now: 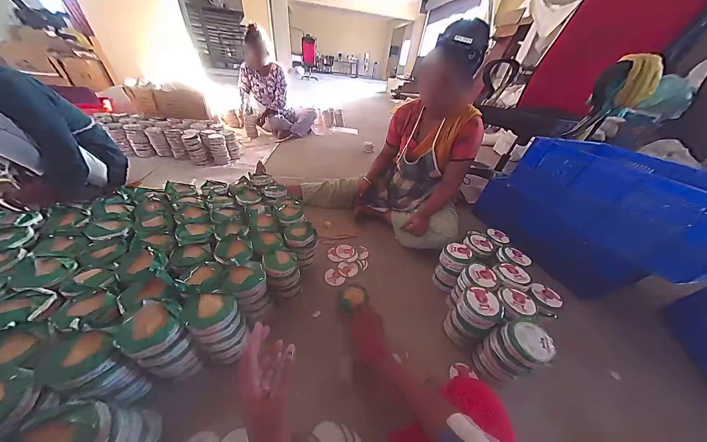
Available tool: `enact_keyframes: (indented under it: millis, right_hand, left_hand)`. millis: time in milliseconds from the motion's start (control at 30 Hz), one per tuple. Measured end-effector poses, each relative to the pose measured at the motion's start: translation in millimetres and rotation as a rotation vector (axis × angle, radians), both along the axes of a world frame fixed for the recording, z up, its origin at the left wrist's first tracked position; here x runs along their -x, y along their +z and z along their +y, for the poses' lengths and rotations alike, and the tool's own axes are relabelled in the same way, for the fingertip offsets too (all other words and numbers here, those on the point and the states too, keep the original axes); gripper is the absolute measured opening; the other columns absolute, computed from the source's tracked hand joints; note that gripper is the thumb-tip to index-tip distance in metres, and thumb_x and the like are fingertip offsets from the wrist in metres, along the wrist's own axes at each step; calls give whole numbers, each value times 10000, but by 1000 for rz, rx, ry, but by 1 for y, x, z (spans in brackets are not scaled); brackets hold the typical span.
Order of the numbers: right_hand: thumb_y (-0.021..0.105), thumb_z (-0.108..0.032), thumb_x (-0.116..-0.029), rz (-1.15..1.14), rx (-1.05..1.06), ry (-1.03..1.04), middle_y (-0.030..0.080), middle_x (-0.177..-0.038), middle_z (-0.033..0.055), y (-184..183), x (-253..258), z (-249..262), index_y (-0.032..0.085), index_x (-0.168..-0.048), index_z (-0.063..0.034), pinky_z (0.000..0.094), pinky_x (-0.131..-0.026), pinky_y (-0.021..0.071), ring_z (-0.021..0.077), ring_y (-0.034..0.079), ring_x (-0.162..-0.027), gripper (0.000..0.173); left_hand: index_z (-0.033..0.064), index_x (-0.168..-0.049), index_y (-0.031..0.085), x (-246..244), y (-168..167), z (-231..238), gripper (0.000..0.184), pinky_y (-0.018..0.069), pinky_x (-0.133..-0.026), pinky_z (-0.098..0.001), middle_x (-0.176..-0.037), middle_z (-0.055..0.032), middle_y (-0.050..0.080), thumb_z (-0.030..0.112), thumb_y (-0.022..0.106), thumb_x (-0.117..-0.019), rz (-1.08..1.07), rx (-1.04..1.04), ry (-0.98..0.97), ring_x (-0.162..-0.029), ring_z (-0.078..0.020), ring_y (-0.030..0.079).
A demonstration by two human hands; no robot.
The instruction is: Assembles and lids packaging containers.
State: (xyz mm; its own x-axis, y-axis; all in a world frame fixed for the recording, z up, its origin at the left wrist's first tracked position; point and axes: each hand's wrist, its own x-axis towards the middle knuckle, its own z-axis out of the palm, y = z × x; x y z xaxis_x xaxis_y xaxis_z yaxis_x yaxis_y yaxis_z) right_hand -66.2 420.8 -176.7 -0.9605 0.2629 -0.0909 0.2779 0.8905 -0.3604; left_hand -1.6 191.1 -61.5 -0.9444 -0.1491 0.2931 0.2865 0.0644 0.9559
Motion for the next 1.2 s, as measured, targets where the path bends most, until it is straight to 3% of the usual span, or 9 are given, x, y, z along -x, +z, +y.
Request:
enact_keyframes:
  millis: [233,433,633,767,933,1000,1067,1133,1200]
  right_hand:
    - [591,-307,-1018,-104,47,392,413,-1595,192,-22,9,-19,354,-1574,-29,546,-1214,293,351,385,-1485,665]
    - [596,-359,-1017,-123,110,393,326,-1633,229,-30,44,0,302,-1581,19,496,-1236,288,350,337,-1515,740]
    - [561,-339,-1033,71,182,124,322,-1601,315,-27,40,21,303,-1552,90,522,-1250,236,437,310,-1507,721]
    - [596,-237,-1023,40,359,238,421,-1546,295,-7,16,-23,334,-1548,59,508,-1197,344,424,448,-1422,656]
    - [582,-207,-1023,-21,701,483,505,-1496,243,-6,-3,-107,398,-1522,37,462,-1057,512,356,604,-1274,585]
    - [586,-210,-1025,-92,810,538,512,-1493,231,-5,-10,-137,408,-1519,26,450,-1050,522,333,615,-1266,576]
    - [603,-240,-1016,-159,890,582,508,-1502,224,-6,-15,-166,409,-1524,15,453,-1074,508,323,595,-1298,601]
    - [633,-279,-995,-201,963,619,500,-1512,223,-9,-16,-194,419,-1520,13,455,-1106,474,323,549,-1350,638]
    - [652,-350,-973,-213,1012,647,492,-1514,235,-9,-10,-224,423,-1516,22,458,-1136,438,332,510,-1385,696]
  left_hand:
    - [-48,-1496,410,5,-8,1,672,519,-996,-300,-1514,-229,463,221,627,-920,-110,-71,28,-1263,-198,588]
    - [-56,-1502,392,14,-7,-25,673,533,-935,-279,-1498,-228,468,222,605,-928,-121,-97,134,-1200,-150,607]
    - [-53,-1491,400,23,-17,-43,595,539,-976,-383,-1494,-227,477,109,624,-963,-220,-277,241,-1259,-246,582]
    - [-42,-1467,442,27,-29,-44,512,516,-977,-439,-1472,-234,493,100,601,-1001,-414,-423,324,-1269,-298,559]
    - [-22,-1507,378,30,-40,-63,548,458,-1020,-526,-1538,-258,414,275,527,-1072,-507,-590,610,-1321,-377,501]
    - [-56,-1475,404,32,-51,-80,564,455,-992,-544,-1464,-303,452,349,468,-1087,-450,-618,820,-1243,-399,522]
    - [-99,-1377,451,31,-62,-105,547,473,-927,-464,-1261,-270,532,366,426,-1091,-296,-538,1114,-1068,-293,547]
    - [-119,-1435,387,24,-62,-138,624,423,-1078,-446,-1394,-307,498,394,418,-1082,-155,-488,1268,-1263,-300,519]
    - [-67,-1466,401,24,-63,-171,696,412,-1088,-470,-1434,-291,479,490,465,-1054,-157,-546,1325,-1310,-319,496]
